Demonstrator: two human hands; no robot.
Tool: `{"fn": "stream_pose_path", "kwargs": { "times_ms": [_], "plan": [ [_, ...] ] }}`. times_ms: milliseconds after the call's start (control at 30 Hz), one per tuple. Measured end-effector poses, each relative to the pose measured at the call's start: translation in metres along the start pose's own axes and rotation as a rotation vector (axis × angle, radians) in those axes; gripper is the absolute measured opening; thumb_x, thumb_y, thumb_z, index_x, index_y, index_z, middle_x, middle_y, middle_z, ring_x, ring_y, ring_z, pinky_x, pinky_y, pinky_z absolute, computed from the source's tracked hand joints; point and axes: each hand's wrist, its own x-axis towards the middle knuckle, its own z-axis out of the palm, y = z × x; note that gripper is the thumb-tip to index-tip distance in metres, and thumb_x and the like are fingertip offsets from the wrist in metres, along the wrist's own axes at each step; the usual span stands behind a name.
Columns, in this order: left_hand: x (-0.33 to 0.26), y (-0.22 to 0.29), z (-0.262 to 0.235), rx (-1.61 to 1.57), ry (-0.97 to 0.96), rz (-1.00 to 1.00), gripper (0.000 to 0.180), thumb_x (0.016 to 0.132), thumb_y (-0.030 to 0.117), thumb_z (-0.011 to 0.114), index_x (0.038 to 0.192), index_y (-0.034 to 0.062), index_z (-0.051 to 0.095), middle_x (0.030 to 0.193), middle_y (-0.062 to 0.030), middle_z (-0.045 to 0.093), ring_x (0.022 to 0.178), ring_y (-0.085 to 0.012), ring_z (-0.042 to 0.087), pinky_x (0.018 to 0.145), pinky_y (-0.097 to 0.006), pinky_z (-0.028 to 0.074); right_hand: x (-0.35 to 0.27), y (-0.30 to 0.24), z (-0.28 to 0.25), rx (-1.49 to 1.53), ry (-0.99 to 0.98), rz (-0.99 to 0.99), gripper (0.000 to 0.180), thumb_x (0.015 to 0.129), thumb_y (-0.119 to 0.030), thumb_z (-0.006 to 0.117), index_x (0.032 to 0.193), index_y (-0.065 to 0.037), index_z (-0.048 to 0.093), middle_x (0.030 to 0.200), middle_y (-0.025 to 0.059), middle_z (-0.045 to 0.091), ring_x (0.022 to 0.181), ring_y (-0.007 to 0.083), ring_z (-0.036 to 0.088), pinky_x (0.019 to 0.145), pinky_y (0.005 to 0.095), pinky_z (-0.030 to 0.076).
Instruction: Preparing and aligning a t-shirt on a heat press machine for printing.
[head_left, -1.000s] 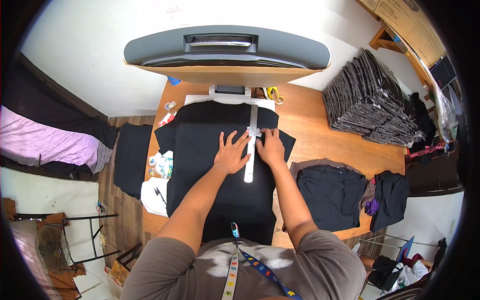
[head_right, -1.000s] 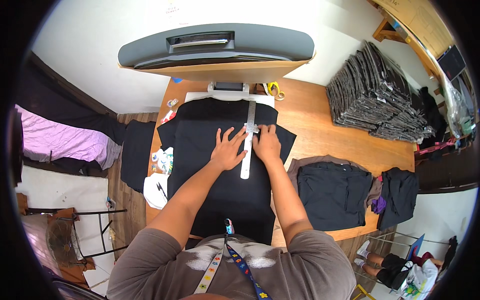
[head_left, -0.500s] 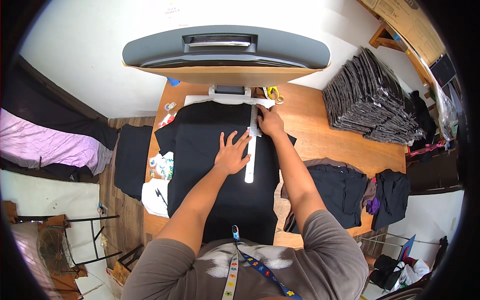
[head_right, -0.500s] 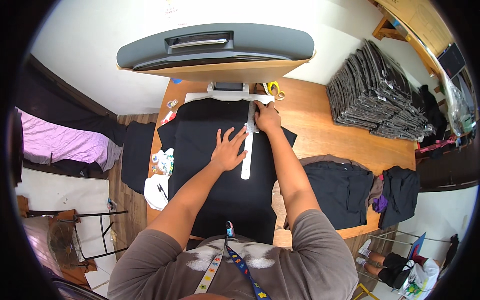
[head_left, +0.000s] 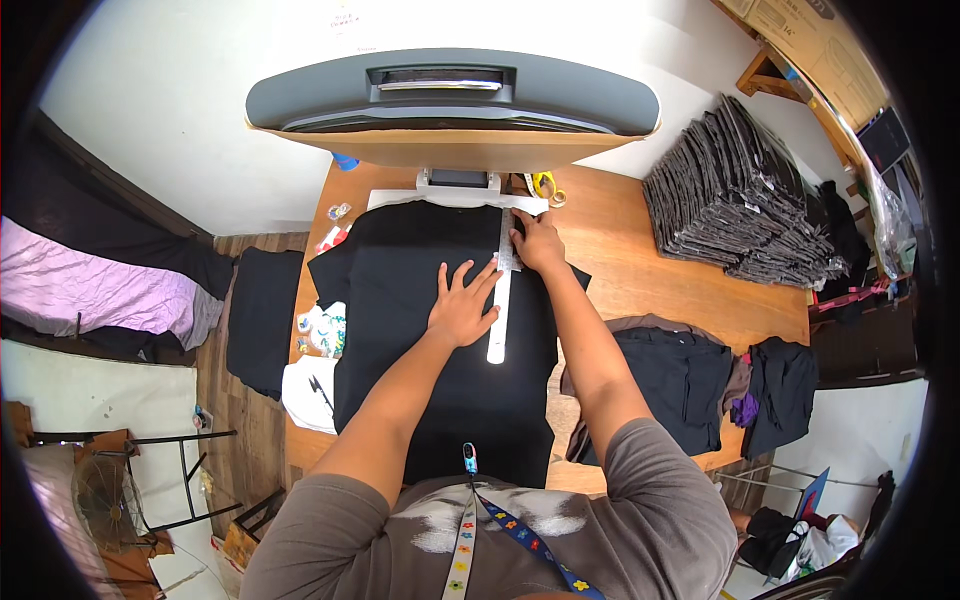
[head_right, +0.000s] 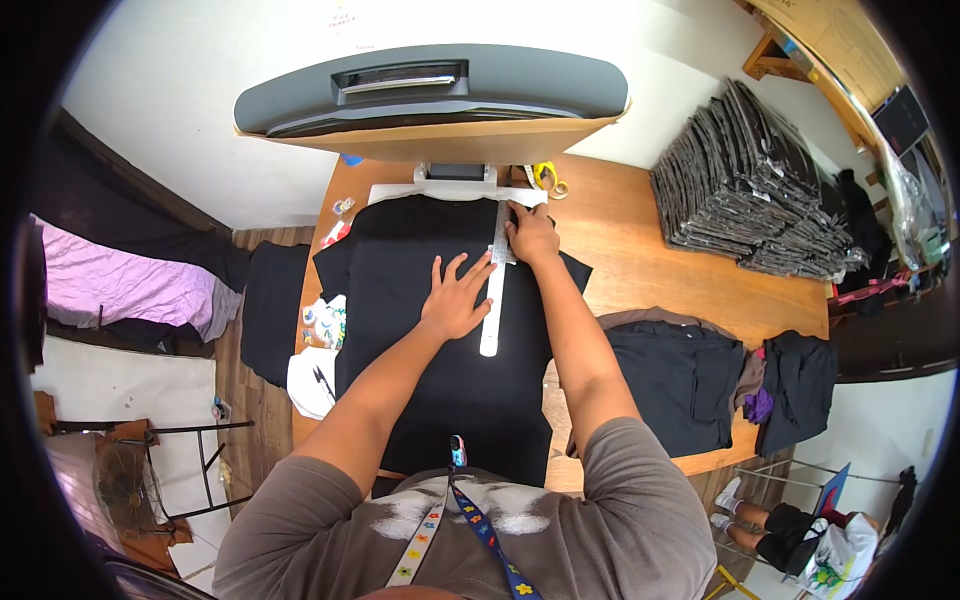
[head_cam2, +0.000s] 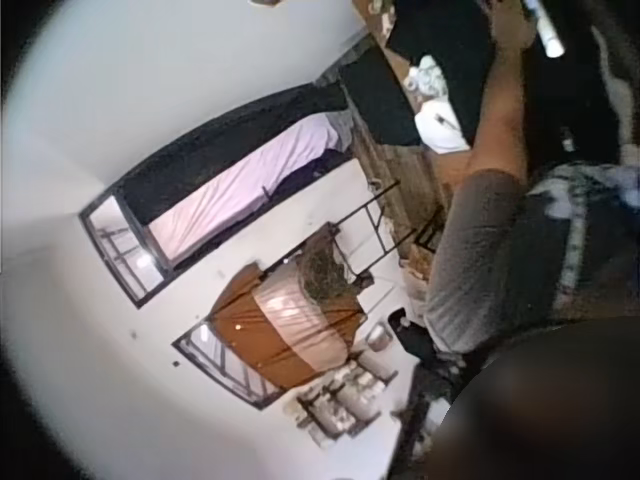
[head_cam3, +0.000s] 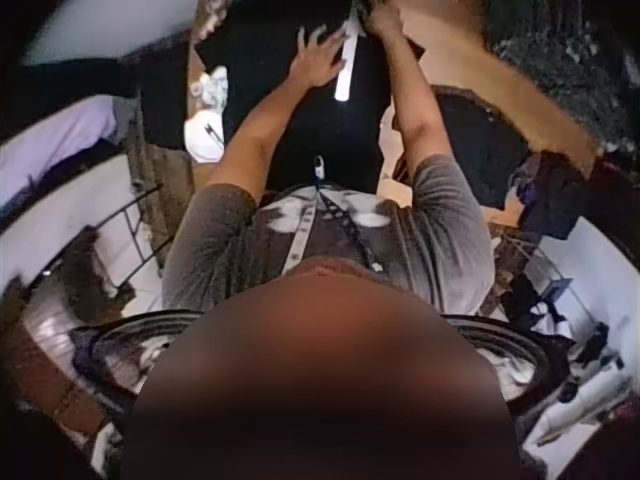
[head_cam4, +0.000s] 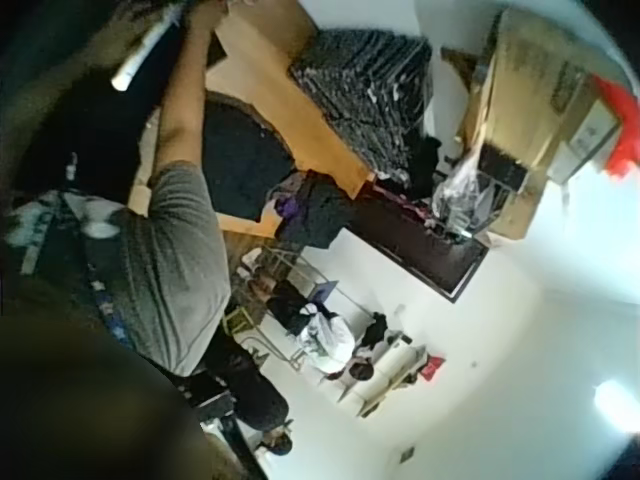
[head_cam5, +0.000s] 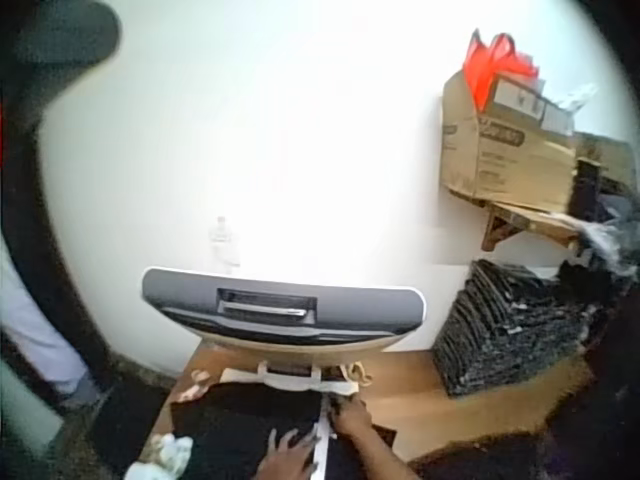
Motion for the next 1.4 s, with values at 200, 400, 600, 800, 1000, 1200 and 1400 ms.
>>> {"fn": "stream_pose_path", "kwargs": {
  "times_ms": [200, 400, 600, 800, 1000, 1200, 1400],
  "plan": [
    [0.0, 0.001, -0.004, -0.011, -0.011, -0.021, 0.068, 0.099, 0.045, 0.055, 0.16, 0.0216, 0.036, 0.171, 0.0032, 0.025, 0.151, -0.0342, 0.027, 0.124, -0.067, 0.011, -0.016, 0.004, 0.017, -0.028, 0.177, -0.139, 0.044, 0.097, -0.019, 0.064, 0.141, -0.019, 0.063, 0.129, 0.0217, 0.053, 0.11, 0.041, 0.06, 0.092, 0.0478, 0.055],
    [0.0, 0.002, -0.007, 0.011, -0.043, -0.031, 0.069, 0.099, 0.049, 0.053, 0.16, 0.0219, 0.036, 0.171, 0.0043, 0.024, 0.152, -0.0315, 0.025, 0.124, -0.067, 0.01, -0.048, 0.007, 0.017, -0.074, 0.248, -0.293, 0.039, 0.093, -0.014, 0.066, 0.132, -0.013, 0.069, 0.133, 0.0228, 0.053, 0.111, 0.0413, 0.061, 0.092, 0.0471, 0.055],
    [0.0, 0.001, -0.005, 0.002, -0.024, -0.033, 0.07, 0.098, 0.049, 0.054, 0.16, 0.0215, 0.036, 0.17, 0.004, 0.026, 0.152, -0.0316, 0.025, 0.124, -0.067, 0.011, -0.1, -0.003, 0.015, -0.117, 0.218, -0.324, 0.036, 0.089, -0.014, 0.069, 0.124, -0.01, 0.072, 0.136, 0.0217, 0.052, 0.11, 0.0394, 0.06, 0.086, 0.0483, 0.053],
    [0.0, 0.0, -0.003, -0.018, -0.012, -0.03, 0.071, 0.098, 0.051, 0.054, 0.16, 0.0216, 0.037, 0.17, 0.0041, 0.026, 0.152, -0.0314, 0.025, 0.124, -0.067, 0.011, -0.152, -0.018, 0.021, -0.128, 0.169, -0.28, 0.041, 0.09, -0.016, 0.067, 0.13, -0.006, 0.07, 0.139, 0.0179, 0.051, 0.115, 0.0357, 0.055, 0.088, 0.0466, 0.05],
    [0.0, 0.0, -0.004, -0.024, -0.008, -0.032, 0.071, 0.098, 0.052, 0.054, 0.16, 0.0222, 0.037, 0.17, 0.0048, 0.027, 0.152, -0.0314, 0.025, 0.125, -0.066, 0.01, -0.194, -0.023, 0.018, -0.041, 0.126, -0.222, 0.041, 0.089, -0.011, 0.067, 0.129, -0.005, 0.07, 0.134, 0.0185, 0.052, 0.114, 0.0368, 0.056, 0.088, 0.0471, 0.05],
    [-0.001, 0.0, -0.005, -0.041, -0.006, -0.031, 0.071, 0.096, 0.049, 0.058, 0.159, 0.0224, 0.039, 0.169, 0.0047, 0.029, 0.152, -0.0325, 0.026, 0.125, -0.065, 0.011, -0.232, -0.028, 0.009, -0.044, 0.067, -0.213, 0.044, 0.086, -0.014, 0.072, 0.128, -0.003, 0.07, 0.133, 0.0172, 0.053, 0.113, 0.0356, 0.056, 0.089, 0.0464, 0.05],
    [-0.001, 0.001, -0.005, -0.048, 0.013, -0.032, 0.071, 0.095, 0.048, 0.06, 0.158, 0.022, 0.04, 0.169, 0.0043, 0.03, 0.151, -0.0324, 0.028, 0.125, -0.065, 0.011, -0.245, -0.03, 0.012, -0.037, 0.052, -0.23, 0.042, 0.085, -0.019, 0.076, 0.123, -0.002, 0.072, 0.134, 0.0178, 0.054, 0.111, 0.0365, 0.059, 0.085, 0.046, 0.052]
  ]
}}
